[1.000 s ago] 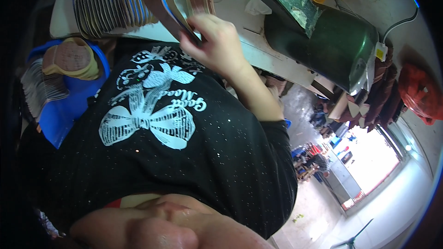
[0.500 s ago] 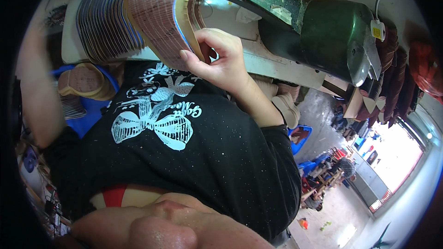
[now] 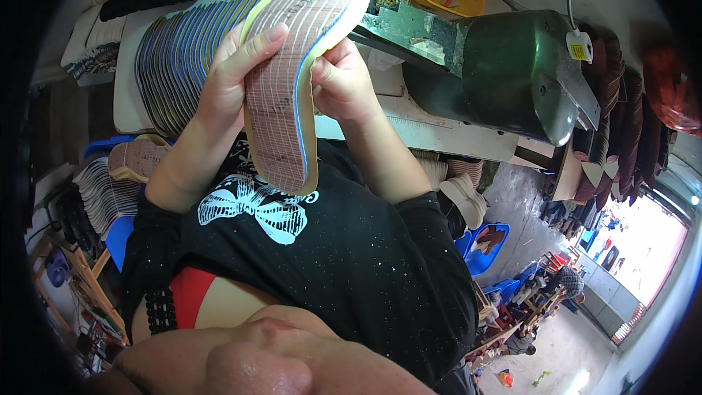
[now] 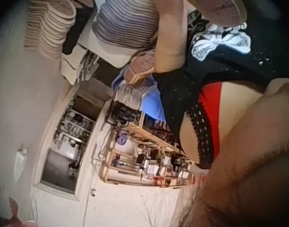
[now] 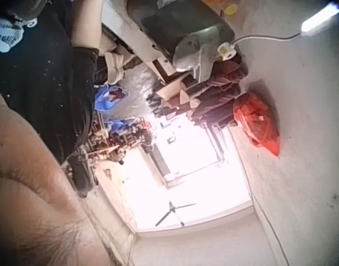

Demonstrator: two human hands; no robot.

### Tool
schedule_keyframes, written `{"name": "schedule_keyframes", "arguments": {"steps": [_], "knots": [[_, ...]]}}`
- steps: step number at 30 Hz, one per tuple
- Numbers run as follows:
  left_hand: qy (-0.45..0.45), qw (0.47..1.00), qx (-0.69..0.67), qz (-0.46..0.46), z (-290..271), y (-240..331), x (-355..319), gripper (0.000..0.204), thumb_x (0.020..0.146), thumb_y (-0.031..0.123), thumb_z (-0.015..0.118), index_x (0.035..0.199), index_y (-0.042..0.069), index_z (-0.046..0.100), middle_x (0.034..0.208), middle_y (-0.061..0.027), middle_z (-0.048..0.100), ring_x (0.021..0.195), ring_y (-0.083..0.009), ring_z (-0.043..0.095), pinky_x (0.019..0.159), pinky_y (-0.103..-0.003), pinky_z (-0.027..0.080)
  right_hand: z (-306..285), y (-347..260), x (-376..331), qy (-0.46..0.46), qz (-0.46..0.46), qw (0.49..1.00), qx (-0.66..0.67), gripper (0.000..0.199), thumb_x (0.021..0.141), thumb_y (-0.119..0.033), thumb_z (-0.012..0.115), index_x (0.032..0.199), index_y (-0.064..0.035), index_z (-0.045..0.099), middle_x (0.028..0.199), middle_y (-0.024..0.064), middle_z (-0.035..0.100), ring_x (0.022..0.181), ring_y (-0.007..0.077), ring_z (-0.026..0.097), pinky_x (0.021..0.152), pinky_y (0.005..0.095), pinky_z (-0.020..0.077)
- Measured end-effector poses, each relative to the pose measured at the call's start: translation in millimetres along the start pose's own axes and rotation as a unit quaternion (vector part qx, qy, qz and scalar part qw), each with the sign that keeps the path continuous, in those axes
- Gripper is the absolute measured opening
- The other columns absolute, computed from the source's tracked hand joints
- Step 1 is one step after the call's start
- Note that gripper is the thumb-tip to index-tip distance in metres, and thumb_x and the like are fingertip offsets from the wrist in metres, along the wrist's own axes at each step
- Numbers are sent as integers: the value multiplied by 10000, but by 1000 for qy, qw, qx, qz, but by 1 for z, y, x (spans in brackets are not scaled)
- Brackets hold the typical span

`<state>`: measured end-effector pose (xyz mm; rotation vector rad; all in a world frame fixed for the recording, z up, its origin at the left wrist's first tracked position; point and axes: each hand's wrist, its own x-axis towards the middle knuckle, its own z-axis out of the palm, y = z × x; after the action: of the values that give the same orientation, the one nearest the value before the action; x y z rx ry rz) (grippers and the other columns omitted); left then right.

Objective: The recorder is assembling or inspecting shoe insoles by aligning and stacking them at a workbench.

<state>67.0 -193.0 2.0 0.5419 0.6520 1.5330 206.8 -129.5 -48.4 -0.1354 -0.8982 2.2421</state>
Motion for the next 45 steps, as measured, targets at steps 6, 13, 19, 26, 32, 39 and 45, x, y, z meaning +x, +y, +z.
{"name": "schedule_keyframes", "arguments": {"steps": [6, 13, 19, 26, 32, 39, 45], "knots": [[-9, 997, 73, 15, 2, 2, -3, 409, 864, 146, 639, 1194, -46, 495, 1013, -97, 626, 870, -106, 620, 776, -232, 507, 3, -32, 4, -20, 4, 991, -129, 219, 796, -67, 714, 946, 69, 631, 859, 124, 671, 744, 189, 662, 637, 278, 549], [26, 956, 268, 115, -16, 10, 8, 485, 796, 131, 727, 1182, -49, 495, 1018, -113, 631, 904, -144, 623, 809, -280, 512, 32, -64, 6, 58, 130, 933, -331, 167, 856, -46, 636, 978, 69, 640, 830, 79, 664, 722, 101, 640, 643, 218, 550], [49, 928, 336, 154, -12, 7, 20, 648, 656, 173, 847, 1156, -61, 509, 1035, -130, 632, 920, -159, 626, 832, -291, 510, 39, -52, 4, 75, 79, 916, -385, 121, 864, -56, 636, 930, 45, 622, 866, 56, 657, 769, 90, 638, 687, 228, 559], [24, 974, 202, 99, -14, -14, 23, 565, 730, 84, 757, 1203, -44, 476, 1062, -106, 616, 959, -150, 608, 867, -281, 485, -6, -45, 6, 3, 155, 959, -238, 155, 847, -95, 672, 927, 36, 644, 796, 97, 667, 682, 148, 657, 611, 259, 560], [35, 956, 254, 146, -11, -16, 24, 547, 727, 71, 753, 1188, -44, 480, 1047, -112, 621, 924, -157, 622, 849, -285, 495, 0, -59, 5, -72, 155, 913, -372, 156, 888, -106, 630, 918, 43, 665, 755, 94, 672, 652, 139, 666, 576, 245, 551], [54, 946, 267, 176, -3, -20, 21, 541, 711, 41, 769, 1163, -48, 483, 1034, -118, 620, 921, -159, 623, 848, -289, 498, -1, -56, -1, -50, 120, 917, -377, 117, 854, -79, 661, 893, 29, 679, 736, 69, 670, 631, 104, 633, 572, 220, 510], [177, 834, 416, 317, -2, -28, 28, 513, 708, 54, 784, 1127, -34, 501, 1007, -101, 622, 885, -154, 628, 802, -277, 510, 22, -39, -2, 94, -49, 802, -587, 95, 832, -65, 653, 869, 21, 670, 652, 72, 634, 568, 75, 557, 532, 228, 445]]}}
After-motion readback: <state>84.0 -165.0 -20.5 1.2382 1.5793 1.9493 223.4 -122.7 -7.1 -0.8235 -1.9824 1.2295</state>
